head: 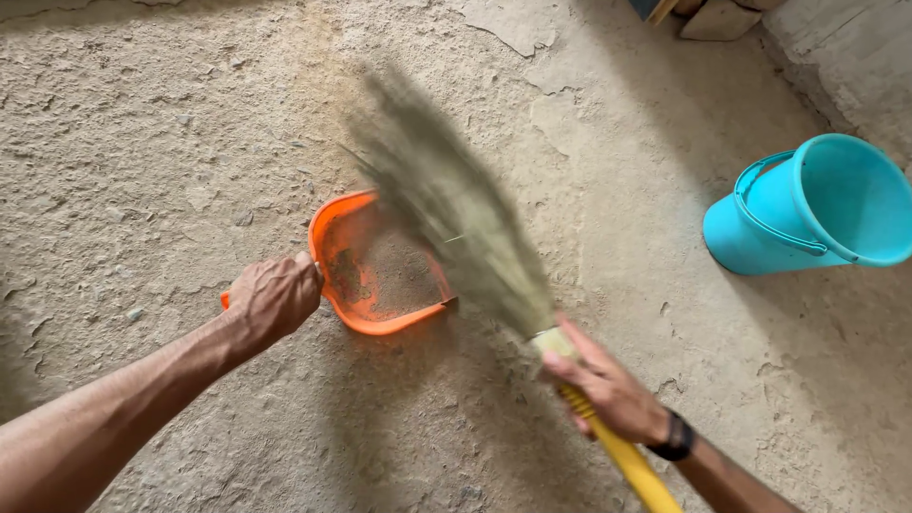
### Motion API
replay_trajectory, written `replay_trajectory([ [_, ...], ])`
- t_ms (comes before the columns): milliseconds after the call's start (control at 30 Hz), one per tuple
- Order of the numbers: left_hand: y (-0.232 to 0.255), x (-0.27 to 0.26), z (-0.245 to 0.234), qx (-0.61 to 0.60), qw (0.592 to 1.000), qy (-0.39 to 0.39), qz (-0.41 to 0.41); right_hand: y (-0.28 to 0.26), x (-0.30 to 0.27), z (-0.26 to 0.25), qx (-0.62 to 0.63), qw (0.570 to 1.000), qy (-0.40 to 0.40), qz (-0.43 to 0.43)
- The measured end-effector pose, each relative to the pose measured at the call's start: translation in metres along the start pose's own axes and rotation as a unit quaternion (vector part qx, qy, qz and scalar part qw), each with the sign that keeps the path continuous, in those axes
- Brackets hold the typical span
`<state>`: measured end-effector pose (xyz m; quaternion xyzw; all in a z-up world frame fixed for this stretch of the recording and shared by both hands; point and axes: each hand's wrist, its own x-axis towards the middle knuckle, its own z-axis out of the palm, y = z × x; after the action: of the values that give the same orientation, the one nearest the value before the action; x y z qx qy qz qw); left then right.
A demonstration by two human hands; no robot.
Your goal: The person sweeps dust and debris from a concrete floor into an orange dustpan using a broom, and then empties the dustpan into a blue bucket.
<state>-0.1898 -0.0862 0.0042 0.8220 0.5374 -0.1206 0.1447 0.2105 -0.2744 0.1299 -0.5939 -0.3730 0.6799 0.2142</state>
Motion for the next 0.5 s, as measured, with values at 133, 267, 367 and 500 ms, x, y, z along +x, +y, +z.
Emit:
replay_trajectory([
  [133,-0.005,-0.008,0.004,0.004,1.000,-0.006,-0.004,-0.001,-0.004,-0.023,-0.213,0.968,0.130,0.021],
  [267,-0.005,-0.013,0.004,-0.001,1.000,-0.012,-0.010,0.036,0.007,-0.028,-0.353,0.898,0.249,0.084],
  [367,-0.007,-0.014,0.010,-0.004,1.000,-0.015,-0.009,0.070,0.011,-0.005,-0.333,0.906,0.227,0.133],
  [500,-0.010,-0.016,0.022,0.002,1.000,-0.017,-0.003,0.114,0.032,0.018,-0.320,0.942,0.099,0.012],
])
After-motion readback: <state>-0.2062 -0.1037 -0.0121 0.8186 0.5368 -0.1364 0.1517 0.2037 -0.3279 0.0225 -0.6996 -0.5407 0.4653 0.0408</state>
